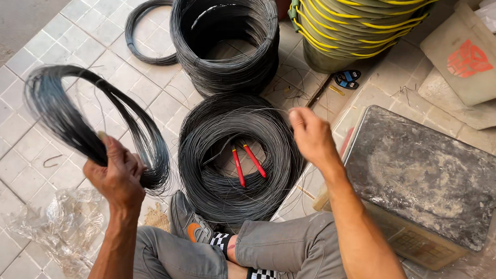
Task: The person sits on the floor and handles a large coil of black wire, uncoiling and straightening sections of it. They then use red-handled pliers to cut the wire into smaller pieces.
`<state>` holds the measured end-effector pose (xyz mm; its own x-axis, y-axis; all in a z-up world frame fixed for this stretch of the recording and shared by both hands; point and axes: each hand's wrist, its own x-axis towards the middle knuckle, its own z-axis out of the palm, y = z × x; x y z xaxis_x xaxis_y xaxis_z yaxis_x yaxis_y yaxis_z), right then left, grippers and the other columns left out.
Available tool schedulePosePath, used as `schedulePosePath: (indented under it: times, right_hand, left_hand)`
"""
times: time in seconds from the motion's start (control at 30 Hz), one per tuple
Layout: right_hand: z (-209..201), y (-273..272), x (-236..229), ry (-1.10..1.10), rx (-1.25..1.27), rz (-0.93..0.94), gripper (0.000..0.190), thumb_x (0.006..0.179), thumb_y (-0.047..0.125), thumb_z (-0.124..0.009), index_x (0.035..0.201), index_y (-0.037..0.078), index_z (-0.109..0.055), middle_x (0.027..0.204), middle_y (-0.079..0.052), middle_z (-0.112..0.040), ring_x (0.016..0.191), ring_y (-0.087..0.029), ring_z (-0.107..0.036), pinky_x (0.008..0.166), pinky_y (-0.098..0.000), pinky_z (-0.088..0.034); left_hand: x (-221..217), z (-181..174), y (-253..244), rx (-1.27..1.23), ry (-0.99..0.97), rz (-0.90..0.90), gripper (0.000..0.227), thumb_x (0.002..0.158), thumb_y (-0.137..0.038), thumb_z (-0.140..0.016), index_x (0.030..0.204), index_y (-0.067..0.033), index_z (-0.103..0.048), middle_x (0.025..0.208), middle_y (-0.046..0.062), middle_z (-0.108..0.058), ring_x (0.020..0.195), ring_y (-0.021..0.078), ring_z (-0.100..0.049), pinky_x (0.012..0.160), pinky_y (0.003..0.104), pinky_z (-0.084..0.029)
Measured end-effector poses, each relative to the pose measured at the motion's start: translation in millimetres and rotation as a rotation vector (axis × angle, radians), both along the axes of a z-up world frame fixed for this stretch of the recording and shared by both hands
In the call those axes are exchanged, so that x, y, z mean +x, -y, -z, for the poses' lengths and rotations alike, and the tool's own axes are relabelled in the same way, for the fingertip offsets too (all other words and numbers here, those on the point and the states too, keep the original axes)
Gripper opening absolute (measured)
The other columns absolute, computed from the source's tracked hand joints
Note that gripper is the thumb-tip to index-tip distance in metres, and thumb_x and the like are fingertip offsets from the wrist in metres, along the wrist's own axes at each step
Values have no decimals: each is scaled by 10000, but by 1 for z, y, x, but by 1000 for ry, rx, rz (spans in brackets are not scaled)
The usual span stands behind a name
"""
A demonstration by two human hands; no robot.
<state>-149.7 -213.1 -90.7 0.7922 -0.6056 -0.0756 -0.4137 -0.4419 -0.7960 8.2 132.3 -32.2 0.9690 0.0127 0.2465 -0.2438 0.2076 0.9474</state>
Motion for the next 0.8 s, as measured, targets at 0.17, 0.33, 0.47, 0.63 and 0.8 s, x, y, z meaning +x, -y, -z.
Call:
schedulePosePath:
  times: [0.17,0.33,0.47,0.63,0.8]
  right_hand:
    - [3,-18,15,-123,-283,-73,401,1109,372,-549,1420,128,-617,1169,-232,-657,1086,-494,-690,958,-649,-536]
    - [-15,-41,30,164,-435,-53,558,1030,220,-673,1499,-59,-560,1267,-302,-532,1129,-562,-610,976,-669,-496]
    - [-43,-85,33,537,-422,-203,471,1075,307,-633,1464,42,-619,1207,-159,-559,1123,-416,-653,1020,-536,-512]
    - [-70,-119,22,789,-272,-196,334,1030,262,-693,1312,86,-719,1121,-78,-649,1029,-297,-721,940,-446,-580]
    - [-80,-126,12,765,-379,60,311,1055,206,-632,1270,-16,-600,1168,-183,-577,1067,-296,-618,891,-385,-602]
  left_hand:
    - [-4,-21,-23,-46,19,135,396,1189,-257,-516,864,-32,-516,439,10,-224,298,86,-257,348,217,-311]
    - [-16,-63,-33,-83,69,402,351,1119,-295,-516,949,9,-557,436,-15,-284,303,37,-275,381,189,-393]
    - [-27,-72,-32,-107,11,558,421,1027,-297,-523,911,102,-591,426,-11,-301,296,60,-316,339,243,-422]
    - [-42,-58,-32,-66,-176,642,450,925,-310,-632,896,139,-645,424,8,-340,274,41,-318,281,246,-370]
    - [-53,-70,-30,280,-460,817,586,930,-566,-590,893,19,-611,509,-23,-345,462,67,-298,418,250,-190]
